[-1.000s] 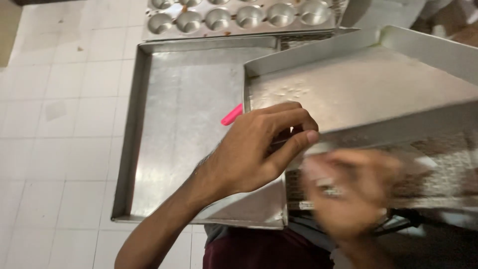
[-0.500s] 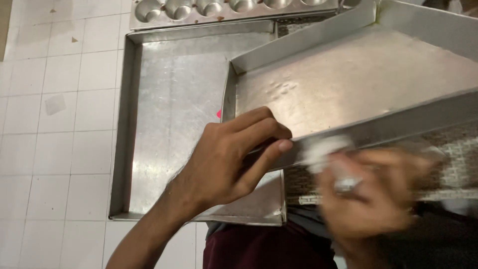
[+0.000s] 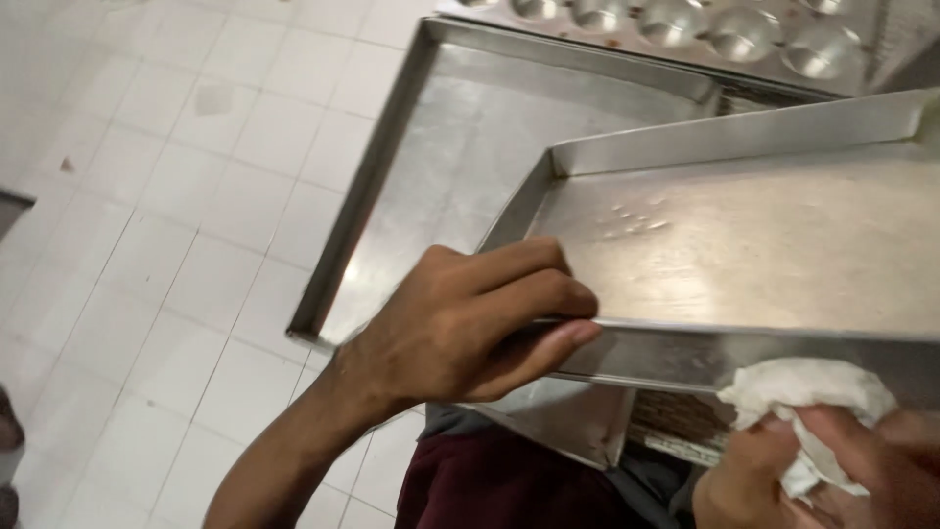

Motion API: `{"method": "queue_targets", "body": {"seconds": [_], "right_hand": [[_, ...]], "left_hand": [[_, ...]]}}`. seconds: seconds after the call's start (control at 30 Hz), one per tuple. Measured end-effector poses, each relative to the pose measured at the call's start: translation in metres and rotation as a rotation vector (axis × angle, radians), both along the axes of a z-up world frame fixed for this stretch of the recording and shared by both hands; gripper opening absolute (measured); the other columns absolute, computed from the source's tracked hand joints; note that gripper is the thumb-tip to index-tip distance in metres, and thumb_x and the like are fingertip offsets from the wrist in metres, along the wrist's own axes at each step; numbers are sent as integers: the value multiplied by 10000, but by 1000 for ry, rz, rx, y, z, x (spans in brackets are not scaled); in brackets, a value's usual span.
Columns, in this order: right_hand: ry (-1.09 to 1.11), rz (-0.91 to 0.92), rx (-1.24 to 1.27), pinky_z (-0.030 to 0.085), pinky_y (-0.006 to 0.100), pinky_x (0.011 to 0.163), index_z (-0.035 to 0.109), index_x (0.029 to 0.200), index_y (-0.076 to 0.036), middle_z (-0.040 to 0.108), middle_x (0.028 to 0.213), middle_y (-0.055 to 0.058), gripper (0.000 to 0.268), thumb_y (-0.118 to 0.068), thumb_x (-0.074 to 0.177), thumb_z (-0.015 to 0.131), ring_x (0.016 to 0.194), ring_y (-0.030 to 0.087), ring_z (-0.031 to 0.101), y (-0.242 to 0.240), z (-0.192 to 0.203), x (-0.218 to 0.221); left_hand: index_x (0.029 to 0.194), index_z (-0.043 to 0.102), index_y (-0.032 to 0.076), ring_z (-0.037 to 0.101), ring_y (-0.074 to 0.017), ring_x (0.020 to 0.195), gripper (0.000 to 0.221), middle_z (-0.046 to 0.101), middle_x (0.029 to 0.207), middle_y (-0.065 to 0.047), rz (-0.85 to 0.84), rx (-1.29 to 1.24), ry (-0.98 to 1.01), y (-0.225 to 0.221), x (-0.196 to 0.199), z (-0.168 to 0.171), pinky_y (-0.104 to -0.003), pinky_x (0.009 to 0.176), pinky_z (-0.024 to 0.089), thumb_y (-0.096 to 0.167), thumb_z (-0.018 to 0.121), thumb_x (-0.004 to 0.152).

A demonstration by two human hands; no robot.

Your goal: Greasing and wiping metal baking pans using a paper towel and a spatula

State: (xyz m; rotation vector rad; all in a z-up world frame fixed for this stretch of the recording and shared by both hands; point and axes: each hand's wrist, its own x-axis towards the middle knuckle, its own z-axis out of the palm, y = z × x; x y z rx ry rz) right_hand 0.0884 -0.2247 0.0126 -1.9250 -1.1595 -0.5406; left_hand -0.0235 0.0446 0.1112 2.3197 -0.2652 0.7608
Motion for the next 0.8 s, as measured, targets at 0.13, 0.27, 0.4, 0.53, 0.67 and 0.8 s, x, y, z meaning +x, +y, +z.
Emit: {"method": "queue_targets", "body": {"seconds": [0.13,0.27,0.4,0.53,0.67,0.8], "right_hand": [[-7,-47,-99,493,545,820,424,1184,95,460,1322,408,232,137,957,398,860,401,501,14,-19,1],[-193,-292,-1016,359,681,911,376,1326,5,328,1517,374,447,-134,903,410,1155,451,386,15,-36,12],[-329,-514,-1697,256,779,983,343,1431,-66,231,1663,343,639,-337,857,424,1378,481,301,13,-43,26],[-115,-172,-360,265,563,1001,683,965,-170,523,1156,53,212,-169,770,767,1124,308,370,78,10,-27],[-61,-24,-152,244,593,1216,743,929,-288,582,1112,-38,335,-162,678,926,1110,232,502,75,62,-44],[301,-660,210,654,432,1026,234,1532,30,439,1497,340,374,0,1280,509,1314,386,650,1,-36,82]], "left_hand": [[940,690,-15,537,-124,521,61,672,857,-102,-4,32,-21,7,-10,5,-227,413,439,29,732,941],[963,686,-19,578,-138,556,74,666,875,-111,17,99,-39,13,-15,5,-222,418,476,21,746,948],[958,678,-7,542,-116,537,89,646,891,-101,51,107,-47,14,-17,0,-207,393,445,51,746,957],[956,667,-13,500,-108,531,92,633,868,-95,76,100,-48,13,-9,0,-208,379,417,73,698,972],[958,670,-2,484,-100,510,129,633,866,-87,84,80,-60,9,-8,5,-218,373,408,125,675,978],[973,667,-21,509,-108,514,63,643,886,-112,70,68,-56,10,-6,9,-210,370,423,39,682,965]]}}
